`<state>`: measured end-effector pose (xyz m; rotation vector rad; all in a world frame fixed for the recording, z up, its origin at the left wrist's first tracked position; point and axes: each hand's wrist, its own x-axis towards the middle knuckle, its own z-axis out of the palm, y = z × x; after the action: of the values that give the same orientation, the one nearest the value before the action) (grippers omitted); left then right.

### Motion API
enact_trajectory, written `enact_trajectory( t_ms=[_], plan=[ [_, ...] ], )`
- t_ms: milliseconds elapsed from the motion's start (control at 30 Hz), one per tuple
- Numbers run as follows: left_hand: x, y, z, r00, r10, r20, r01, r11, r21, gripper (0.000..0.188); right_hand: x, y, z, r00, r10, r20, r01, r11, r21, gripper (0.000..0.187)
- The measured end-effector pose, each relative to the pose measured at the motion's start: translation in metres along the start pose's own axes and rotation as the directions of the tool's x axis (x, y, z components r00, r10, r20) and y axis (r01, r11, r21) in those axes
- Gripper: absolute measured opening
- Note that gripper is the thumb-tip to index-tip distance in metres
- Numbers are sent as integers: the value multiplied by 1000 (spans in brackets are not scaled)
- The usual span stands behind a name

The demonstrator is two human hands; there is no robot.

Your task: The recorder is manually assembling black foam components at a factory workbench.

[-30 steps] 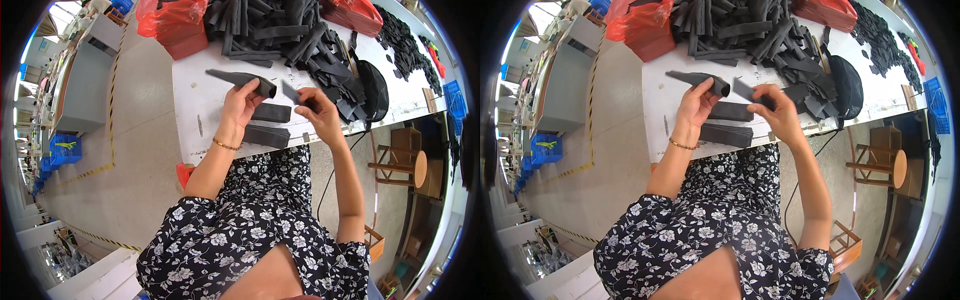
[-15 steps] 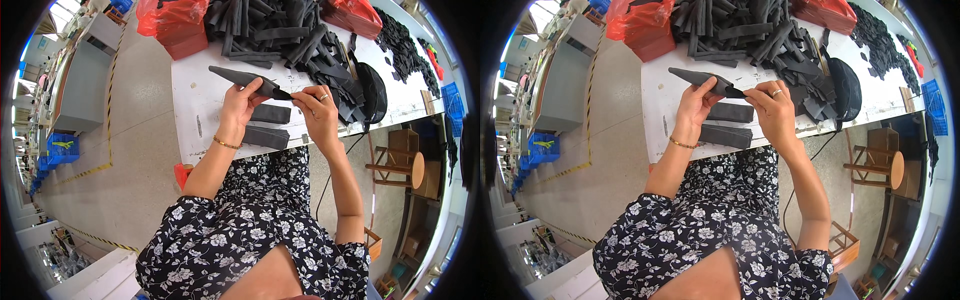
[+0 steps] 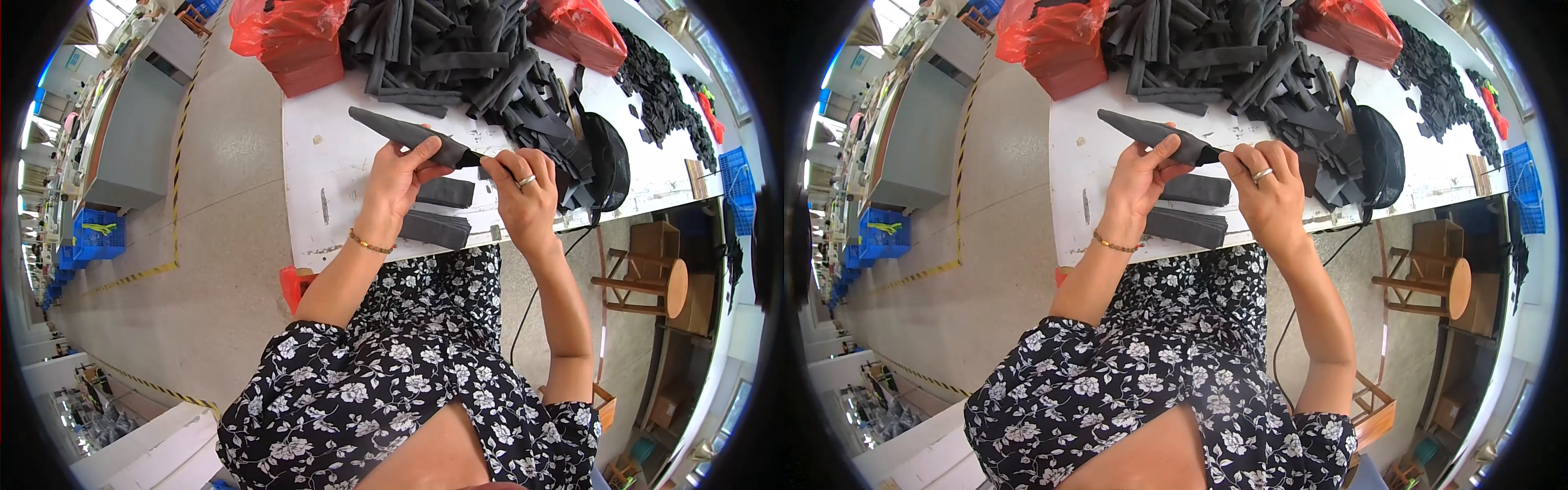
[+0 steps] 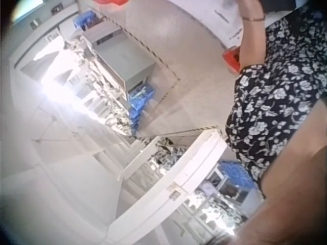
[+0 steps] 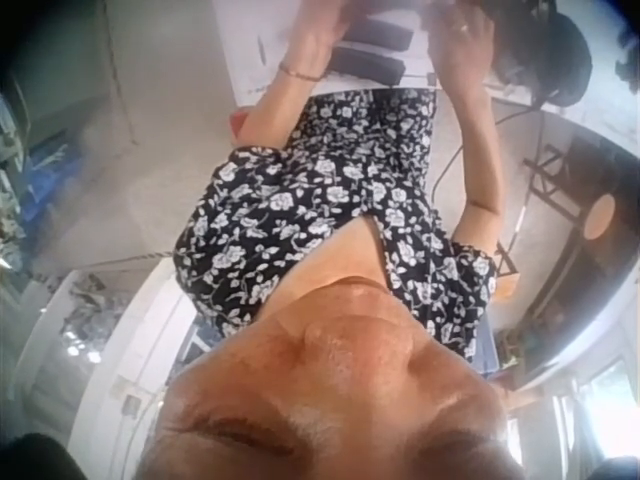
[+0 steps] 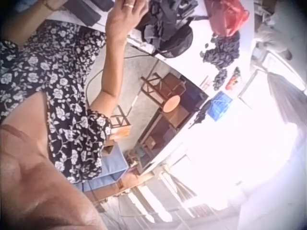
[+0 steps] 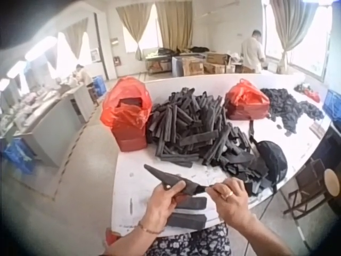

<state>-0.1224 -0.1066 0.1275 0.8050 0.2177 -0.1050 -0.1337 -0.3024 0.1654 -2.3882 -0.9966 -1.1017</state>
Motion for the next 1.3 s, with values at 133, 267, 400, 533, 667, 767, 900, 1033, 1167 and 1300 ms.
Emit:
enact_trajectory(
  t_ms=[133,267,400,533,667,767,900,1033,1167,1300],
  plan=[
    [-4,-1,5,1000,8,-3,-8,1000,-9,36,3,-2,0,999,-31,-29,30,999,-25,31],
    [-1,2,0,999,3,39,-4,999,36,34,5,3,-5,999,-35,-19,36,999,39,32],
    [2,8,-4,995,-37,96,32,998,54,34,8,8,-9,998,-53,-18,53,997,53,33],
    [5,9,-11,981,-138,134,135,990,29,34,10,7,-13,991,-133,8,133,991,9,34],
    [9,9,-17,967,-203,153,205,979,-1,26,9,5,-16,984,-173,49,173,985,-10,35],
    [5,8,-14,974,-160,160,157,987,34,33,9,1,-16,983,-174,63,177,984,-37,36],
    [0,0,-8,984,-45,172,42,999,22,36,7,-3,-13,998,-55,25,54,997,48,30],
    [-5,-2,-5,990,50,132,-49,999,-7,41,3,-4,-10,999,-40,-16,40,999,-7,28],
    [-13,-2,6,987,124,100,-121,992,-37,48,0,-5,-10,998,-53,-16,52,997,-51,30],
    [-25,-16,20,963,264,62,-266,964,21,56,1,-15,-1,999,-10,-45,5,996,-93,35]
  ],
)
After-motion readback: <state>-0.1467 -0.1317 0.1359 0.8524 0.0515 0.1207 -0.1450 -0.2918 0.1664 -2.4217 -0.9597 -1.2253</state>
